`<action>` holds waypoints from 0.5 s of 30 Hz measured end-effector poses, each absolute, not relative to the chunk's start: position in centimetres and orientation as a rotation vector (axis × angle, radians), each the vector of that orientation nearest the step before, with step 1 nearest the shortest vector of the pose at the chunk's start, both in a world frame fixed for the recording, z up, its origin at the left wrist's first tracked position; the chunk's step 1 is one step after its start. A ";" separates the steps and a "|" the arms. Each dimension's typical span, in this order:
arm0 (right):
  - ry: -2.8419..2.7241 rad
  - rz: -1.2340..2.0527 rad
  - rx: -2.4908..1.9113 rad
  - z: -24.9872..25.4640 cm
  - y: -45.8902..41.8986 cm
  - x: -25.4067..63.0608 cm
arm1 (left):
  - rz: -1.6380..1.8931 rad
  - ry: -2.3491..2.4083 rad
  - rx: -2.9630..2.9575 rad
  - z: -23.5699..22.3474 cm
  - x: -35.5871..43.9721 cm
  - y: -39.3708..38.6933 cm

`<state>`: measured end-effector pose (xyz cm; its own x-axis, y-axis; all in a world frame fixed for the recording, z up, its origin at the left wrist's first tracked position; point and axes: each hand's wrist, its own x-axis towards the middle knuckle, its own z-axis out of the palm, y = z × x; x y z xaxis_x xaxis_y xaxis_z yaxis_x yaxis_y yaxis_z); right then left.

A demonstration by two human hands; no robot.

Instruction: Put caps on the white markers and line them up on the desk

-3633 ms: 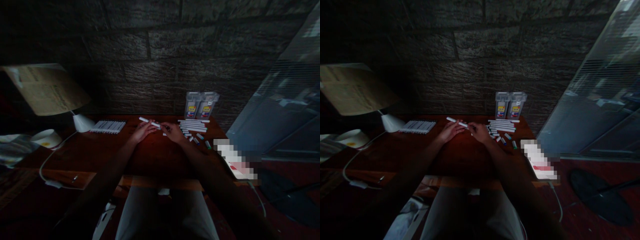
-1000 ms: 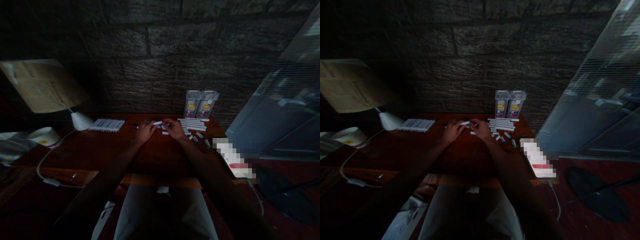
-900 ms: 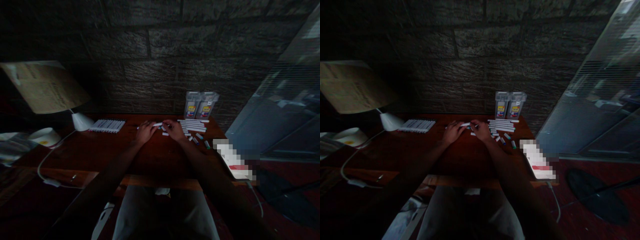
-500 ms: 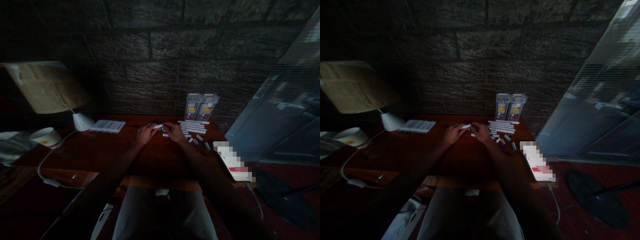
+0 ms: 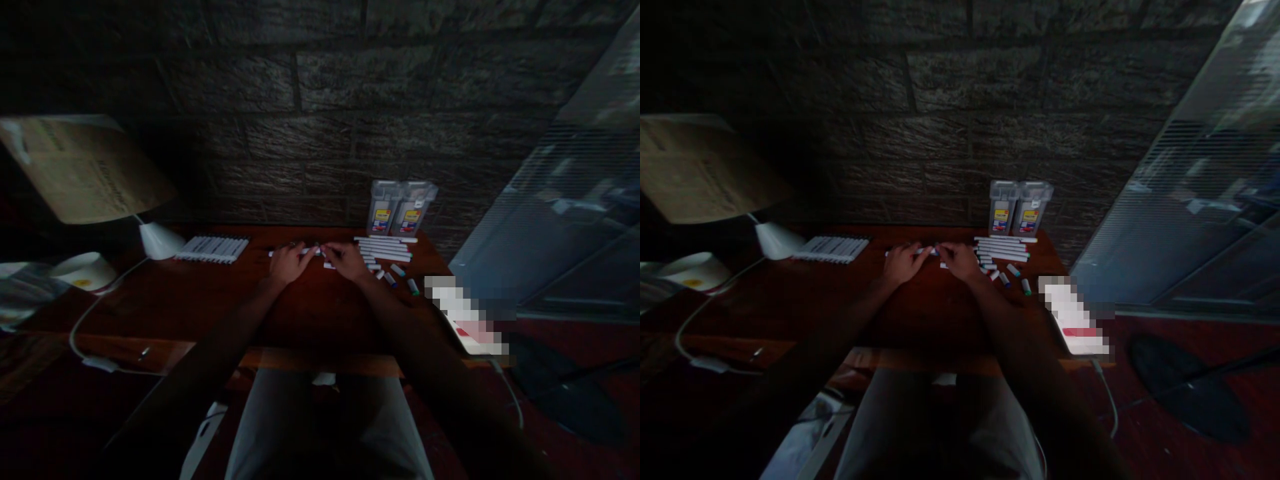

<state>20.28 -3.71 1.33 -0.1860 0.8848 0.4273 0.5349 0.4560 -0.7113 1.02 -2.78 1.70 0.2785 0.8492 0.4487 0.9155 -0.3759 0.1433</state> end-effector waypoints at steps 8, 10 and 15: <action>-1.886 0.438 -1.273 1.9 -4.0 20.0 | -0.592 -1.695 -2.350 1.7 0.9 -2.8; -1.860 0.431 -1.290 1.9 -3.9 20.1 | -0.567 -1.739 -2.341 1.7 0.9 -2.8; -1.854 0.403 -1.379 1.8 -3.8 20.1 | -0.474 -1.863 -2.348 2.0 0.9 -2.9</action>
